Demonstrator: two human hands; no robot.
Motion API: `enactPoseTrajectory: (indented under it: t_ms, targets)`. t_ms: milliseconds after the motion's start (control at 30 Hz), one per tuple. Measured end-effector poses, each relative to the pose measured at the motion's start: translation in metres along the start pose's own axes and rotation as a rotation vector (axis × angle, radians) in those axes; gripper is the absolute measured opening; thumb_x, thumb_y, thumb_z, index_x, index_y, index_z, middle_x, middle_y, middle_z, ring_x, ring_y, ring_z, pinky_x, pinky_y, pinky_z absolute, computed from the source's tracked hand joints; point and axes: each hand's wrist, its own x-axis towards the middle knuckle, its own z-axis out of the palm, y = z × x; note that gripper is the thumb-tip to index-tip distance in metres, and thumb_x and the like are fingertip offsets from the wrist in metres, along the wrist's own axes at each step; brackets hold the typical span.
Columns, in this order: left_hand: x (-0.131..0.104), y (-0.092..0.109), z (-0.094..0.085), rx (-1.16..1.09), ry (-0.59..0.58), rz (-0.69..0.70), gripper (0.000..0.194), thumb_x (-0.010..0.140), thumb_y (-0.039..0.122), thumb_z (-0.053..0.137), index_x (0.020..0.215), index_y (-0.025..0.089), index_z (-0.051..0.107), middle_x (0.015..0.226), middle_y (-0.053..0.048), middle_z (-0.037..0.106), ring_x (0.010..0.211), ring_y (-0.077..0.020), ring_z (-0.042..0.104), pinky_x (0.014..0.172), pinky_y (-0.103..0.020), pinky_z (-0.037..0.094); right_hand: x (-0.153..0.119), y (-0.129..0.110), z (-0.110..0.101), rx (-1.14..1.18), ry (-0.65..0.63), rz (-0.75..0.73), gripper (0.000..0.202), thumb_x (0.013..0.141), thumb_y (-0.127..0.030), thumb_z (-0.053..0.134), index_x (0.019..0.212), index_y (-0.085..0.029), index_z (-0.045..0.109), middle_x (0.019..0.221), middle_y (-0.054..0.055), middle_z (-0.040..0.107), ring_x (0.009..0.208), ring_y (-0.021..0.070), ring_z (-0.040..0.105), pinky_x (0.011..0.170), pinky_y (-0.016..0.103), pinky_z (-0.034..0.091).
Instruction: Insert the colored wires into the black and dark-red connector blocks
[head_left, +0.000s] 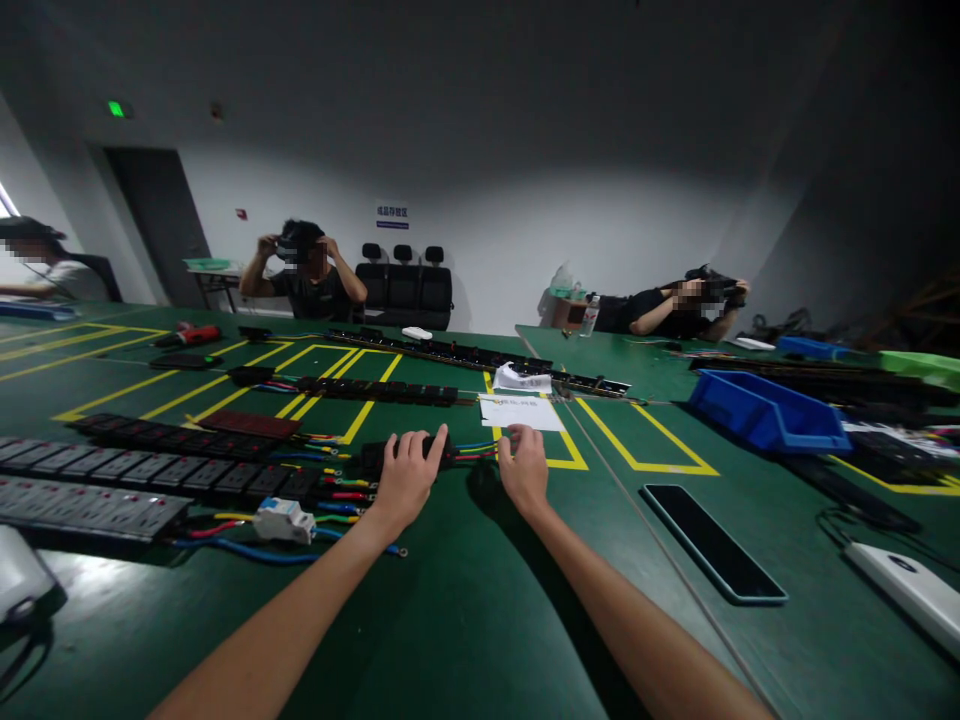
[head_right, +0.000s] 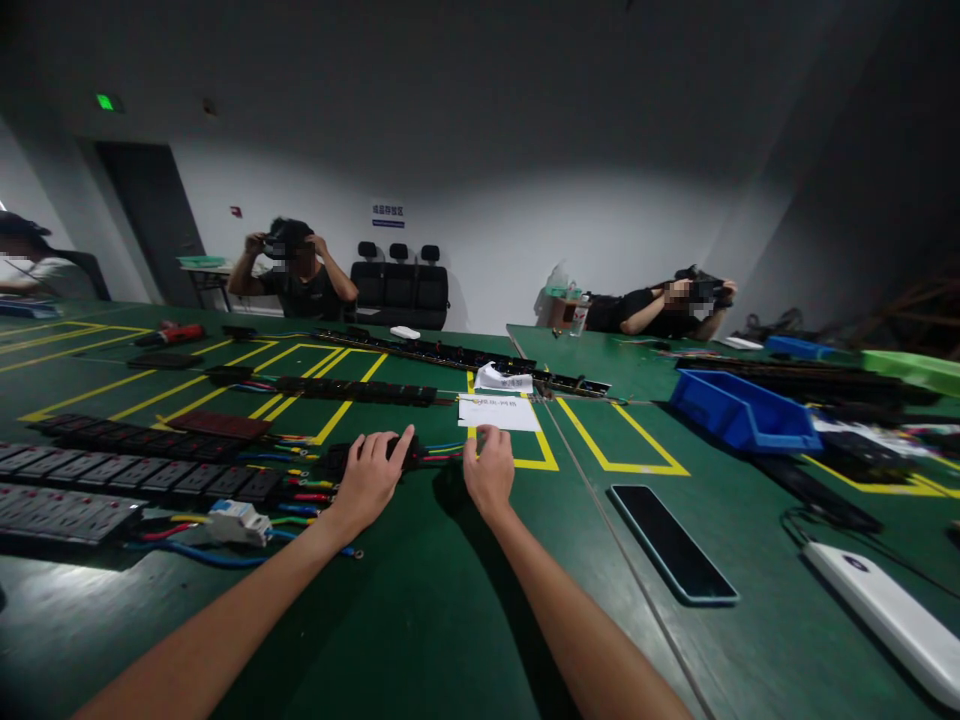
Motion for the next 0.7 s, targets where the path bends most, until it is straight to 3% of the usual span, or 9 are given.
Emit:
enactPoseTrajectory:
  t_ms: [167, 333, 533, 700]
  targets:
    - [0.000, -0.001, 0.001, -0.040, 0.072, -0.039, 0.065, 0.088, 0.005, 0.049, 0.152, 0.016, 0.039, 0.127, -0.017, 0.055, 0.121, -0.0310, 0.052, 0.107, -0.057, 0.042, 0.007, 0.014, 0.004, 0.281, 0.030, 0.169, 0.035, 0.088, -0.047, 0.054, 0.102, -0.017, 0.064, 0.098, 0.011, 0.065, 0.089, 0.0256, 0.060, 0.079, 0.036, 0.045]
    - [0.001, -0.003, 0.004, -0.079, 0.122, -0.021, 0.059, 0.090, 0.009, 0.050, 0.149, 0.013, 0.043, 0.124, -0.018, 0.053, 0.120, -0.0308, 0.051, 0.108, -0.055, 0.042, 0.012, 0.018, 0.010, 0.662, -0.151, 0.267, 0.037, 0.085, -0.057, 0.058, 0.079, -0.021, 0.066, 0.078, 0.004, 0.068, 0.072, 0.0203, 0.061, 0.062, 0.029, 0.046]
    - [0.001, -0.003, 0.006, -0.135, 0.121, 0.035, 0.059, 0.090, 0.008, 0.050, 0.148, 0.011, 0.044, 0.123, -0.019, 0.052, 0.121, -0.0318, 0.050, 0.104, -0.052, 0.045, 0.016, 0.013, 0.010, 1.075, -0.226, 0.541, 0.034, 0.068, -0.051, 0.079, 0.074, -0.020, 0.065, 0.067, 0.001, 0.066, 0.060, 0.0153, 0.062, 0.051, 0.025, 0.049]
    - [0.000, -0.002, 0.006, -0.144, 0.142, 0.038, 0.058, 0.091, 0.008, 0.050, 0.148, 0.011, 0.044, 0.123, -0.019, 0.052, 0.121, -0.0322, 0.050, 0.103, -0.053, 0.046, 0.017, 0.012, 0.005, 1.182, -0.312, 0.616, 0.031, 0.070, -0.043, 0.082, 0.076, -0.018, 0.066, 0.066, 0.003, 0.069, 0.060, 0.0153, 0.066, 0.052, 0.023, 0.054]
